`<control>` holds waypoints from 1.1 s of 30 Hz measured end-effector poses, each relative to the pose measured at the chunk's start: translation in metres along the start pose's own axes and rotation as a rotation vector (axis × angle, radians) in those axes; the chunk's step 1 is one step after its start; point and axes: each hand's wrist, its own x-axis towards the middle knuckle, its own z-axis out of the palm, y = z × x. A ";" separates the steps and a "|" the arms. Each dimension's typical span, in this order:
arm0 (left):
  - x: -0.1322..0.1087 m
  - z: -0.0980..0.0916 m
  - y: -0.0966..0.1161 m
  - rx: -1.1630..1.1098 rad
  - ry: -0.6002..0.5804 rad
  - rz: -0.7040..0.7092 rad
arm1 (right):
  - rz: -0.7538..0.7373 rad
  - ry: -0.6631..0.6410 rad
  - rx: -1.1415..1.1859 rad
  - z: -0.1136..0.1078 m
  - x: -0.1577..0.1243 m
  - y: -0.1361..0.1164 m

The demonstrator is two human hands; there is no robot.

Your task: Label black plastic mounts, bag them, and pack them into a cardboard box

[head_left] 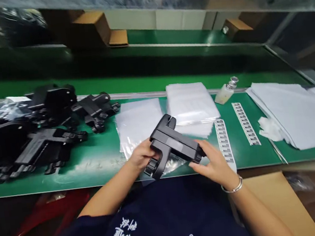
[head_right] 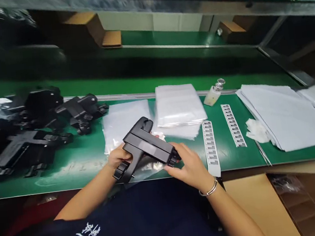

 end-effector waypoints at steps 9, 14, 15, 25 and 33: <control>-0.002 0.004 -0.013 -0.190 0.141 -0.206 | 0.230 0.006 0.374 -0.015 -0.019 0.016; -0.008 0.015 -0.015 -0.111 0.213 -0.143 | 0.612 0.141 0.961 0.002 -0.030 0.037; -0.008 0.017 -0.016 -0.095 0.210 -0.137 | 0.648 0.148 1.032 0.004 -0.031 0.039; 0.001 0.018 -0.016 0.356 0.079 -0.032 | 0.706 0.142 1.140 0.000 -0.027 0.041; -0.002 0.020 -0.009 0.538 0.101 0.096 | 0.474 0.167 0.783 -0.001 -0.032 0.049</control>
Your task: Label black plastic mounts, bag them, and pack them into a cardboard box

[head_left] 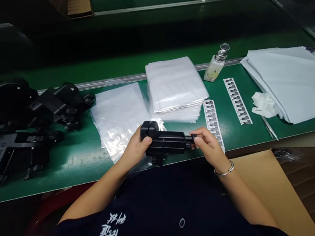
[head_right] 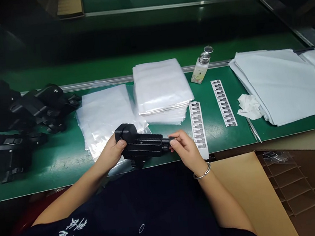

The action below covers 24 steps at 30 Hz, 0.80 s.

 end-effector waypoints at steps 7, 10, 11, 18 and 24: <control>0.006 0.008 -0.008 -0.341 -0.081 -0.257 | -0.096 0.029 -0.294 -0.003 0.009 -0.009; 0.004 0.008 -0.006 -0.198 -0.037 -0.170 | 0.070 0.051 -0.127 0.005 0.021 -0.002; 0.002 0.007 -0.006 -0.111 -0.014 -0.114 | 0.119 0.055 -0.073 0.008 0.025 0.001; 0.001 0.005 -0.008 -0.045 0.086 -0.039 | -0.158 0.203 -0.330 0.019 0.036 0.003; 0.006 0.010 -0.011 -0.419 -0.129 -0.469 | -0.912 0.115 -0.784 0.012 0.026 -0.007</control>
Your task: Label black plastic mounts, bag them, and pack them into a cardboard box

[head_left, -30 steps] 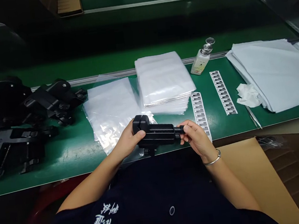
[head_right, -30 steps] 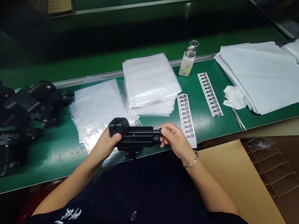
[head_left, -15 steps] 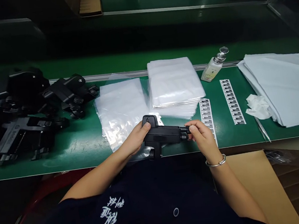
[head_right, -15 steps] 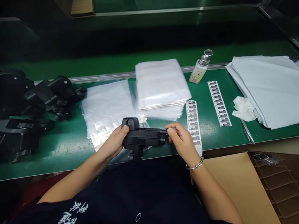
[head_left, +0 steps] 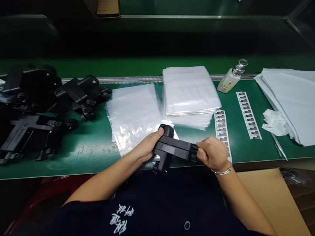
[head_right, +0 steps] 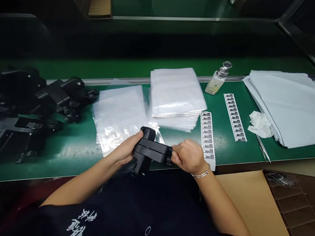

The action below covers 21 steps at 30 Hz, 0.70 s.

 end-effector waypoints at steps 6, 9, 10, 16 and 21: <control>-0.012 -0.002 -0.003 0.450 0.158 0.623 | 0.672 -0.097 0.343 0.011 0.004 0.004; -0.008 0.001 -0.002 0.280 0.125 0.428 | 0.420 -0.019 0.166 0.005 0.005 0.000; -0.007 0.002 -0.002 0.188 0.078 0.321 | 0.252 0.004 0.076 0.001 0.004 -0.002; -0.013 -0.007 0.001 0.342 -0.033 0.559 | 0.289 0.061 0.054 -0.006 -0.003 -0.005; -0.011 -0.017 0.001 0.723 -0.138 1.235 | 0.668 0.023 0.299 0.005 -0.013 0.002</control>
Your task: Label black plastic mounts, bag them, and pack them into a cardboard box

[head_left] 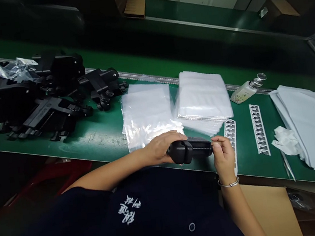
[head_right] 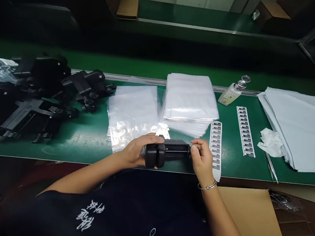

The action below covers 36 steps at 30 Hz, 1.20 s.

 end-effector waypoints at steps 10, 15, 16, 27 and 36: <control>-0.002 -0.002 0.001 -0.071 0.071 0.015 | -0.354 0.087 -0.223 -0.009 -0.006 0.000; 0.005 -0.004 0.010 -0.484 0.123 -0.687 | -0.963 -0.014 -0.508 -0.018 -0.004 -0.015; 0.006 -0.004 0.012 -0.523 0.127 -0.757 | -0.974 -0.039 -0.516 -0.018 -0.004 -0.019; -0.009 -0.016 0.010 0.070 -0.093 -0.052 | 0.623 -0.531 0.348 -0.001 0.008 -0.020; -0.013 -0.012 -0.003 0.048 -0.150 0.115 | 0.569 -0.346 0.439 0.005 0.002 -0.006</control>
